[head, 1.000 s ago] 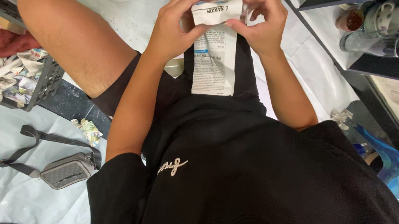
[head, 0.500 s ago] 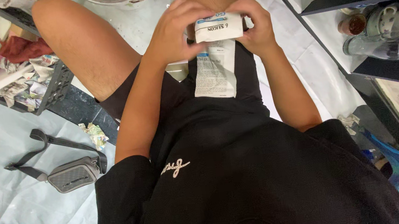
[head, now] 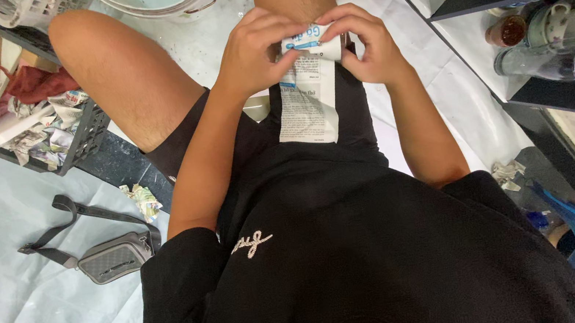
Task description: The person sits on the floor and wraps individual glassware items with newspaper. They pick up a glass, wrap it in a sheet of newspaper, and place it on a shelf. This process is repeated for several items including glasses and a small container.
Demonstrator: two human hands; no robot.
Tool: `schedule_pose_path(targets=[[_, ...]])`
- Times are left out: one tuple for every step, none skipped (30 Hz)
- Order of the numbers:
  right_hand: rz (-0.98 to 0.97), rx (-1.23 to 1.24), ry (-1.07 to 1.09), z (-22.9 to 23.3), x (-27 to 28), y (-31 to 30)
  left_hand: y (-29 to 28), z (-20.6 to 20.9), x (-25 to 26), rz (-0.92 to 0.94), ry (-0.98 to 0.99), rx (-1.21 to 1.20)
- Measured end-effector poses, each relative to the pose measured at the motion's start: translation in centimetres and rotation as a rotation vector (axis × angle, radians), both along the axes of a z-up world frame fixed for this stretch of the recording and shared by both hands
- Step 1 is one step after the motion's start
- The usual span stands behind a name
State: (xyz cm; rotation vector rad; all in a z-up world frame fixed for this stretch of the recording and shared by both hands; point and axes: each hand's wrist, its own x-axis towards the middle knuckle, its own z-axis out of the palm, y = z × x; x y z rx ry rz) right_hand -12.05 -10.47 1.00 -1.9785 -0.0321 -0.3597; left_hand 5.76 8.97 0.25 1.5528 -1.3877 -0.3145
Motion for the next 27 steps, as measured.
schedule_pose_path(targets=[[0.052,0.062,0.007,0.7,-0.1,-0.3,0.1,0.0,0.0,0.004,-0.036,-0.007],[0.104,0.124,0.014,1.2,-0.2,-0.3,0.2,0.1,0.0,0.008,-0.073,-0.014],[0.088,0.079,0.019,1.5,-0.2,-0.1,0.3,0.1,-0.1,0.012,-0.109,-0.022],[0.072,0.033,0.024,1.8,-0.3,0.0,0.3,0.1,-0.2,0.024,-0.120,-0.020],[0.056,-0.012,0.029,1.8,-0.3,0.2,0.3,0.1,-0.4,0.036,-0.131,-0.019],[0.005,0.008,0.047,1.7,-0.4,0.6,0.3,0.1,-0.6,0.048,-0.141,-0.016],[-0.047,0.029,0.065,1.4,-0.4,0.9,0.3,0.1,-0.8,0.059,-0.140,-0.023],[-0.096,0.049,0.080,1.2,-0.4,1.2,0.3,0.1,-0.9,0.072,-0.142,-0.029],[-0.113,-0.014,0.074,1.0,-0.4,1.3,0.3,0.2,-1.1,0.085,-0.143,-0.035],[-0.129,-0.075,0.069,0.8,-0.5,1.4,0.3,0.2,-1.1,0.087,-0.148,-0.038],[-0.144,-0.136,0.064,0.6,-0.6,1.6,0.3,0.2,-1.1,0.088,-0.152,-0.041],[-0.171,-0.162,0.021,0.4,-0.6,1.8,0.4,0.2,-1.0,0.090,-0.156,-0.044],[-0.198,-0.187,-0.022,0.3,-0.5,2.0,0.4,0.2,-0.8,0.076,-0.152,-0.067],[-0.225,-0.215,-0.066,0.2,-0.5,2.1,0.4,0.2,-0.6,0.061,-0.148,-0.092],[-0.218,-0.255,-0.107,0.2,-0.4,2.2,0.4,0.2,-0.4,0.046,-0.144,-0.116],[-0.211,-0.294,-0.146,0.1,-0.3,2.2,0.5,0.1,-0.1,0.031,-0.122,-0.148],[-0.204,-0.332,-0.186,0.1,-0.2,2.1,0.5,0.1,0.2,0.016,-0.101,-0.181],[-0.176,-0.359,-0.179,0.2,-0.1,2.1,0.5,0.0,0.2,-0.001,-0.078,-0.211],[-0.148,-0.386,-0.172,0.3,-0.2,2.0,0.7,0.0,0.2,-0.005,-0.045,-0.164],[-0.123,-0.416,-0.170,0.5,-0.1,1.8,0.6,0.1,0.4,-0.010,-0.018,-0.122],[-0.092,-0.390,-0.169,0.7,0.0,1.6,0.6,0.3,0.5,-0.016,0.009,-0.080],[-0.062,-0.364,-0.165,0.9,-0.2,1.4,0.7,0.4,0.4,-0.021,0.036,-0.037],[-0.033,-0.337,-0.161,1.0,-0.4,1.3,0.7,0.5,0.4,-0.026,0.063,0.005],[-0.008,-0.307,-0.147,1.1,-0.6,1.2,0.8,0.6,0.3,-0.031,0.091,0.047],[0.016,-0.276,-0.133,1.2,-0.8,1.2,0.9,0.6,0.2,-0.046,0.068,0.047],[0.040,-0.243,-0.118,1.1,-1.0,1.3,1.0,0.6,0.0,-0.062,0.047,0.048],[-0.002,-0.247,-0.089,0.9,-1.2,1.4,1.1,0.6,-0.2,-0.078,0.026,0.050]])
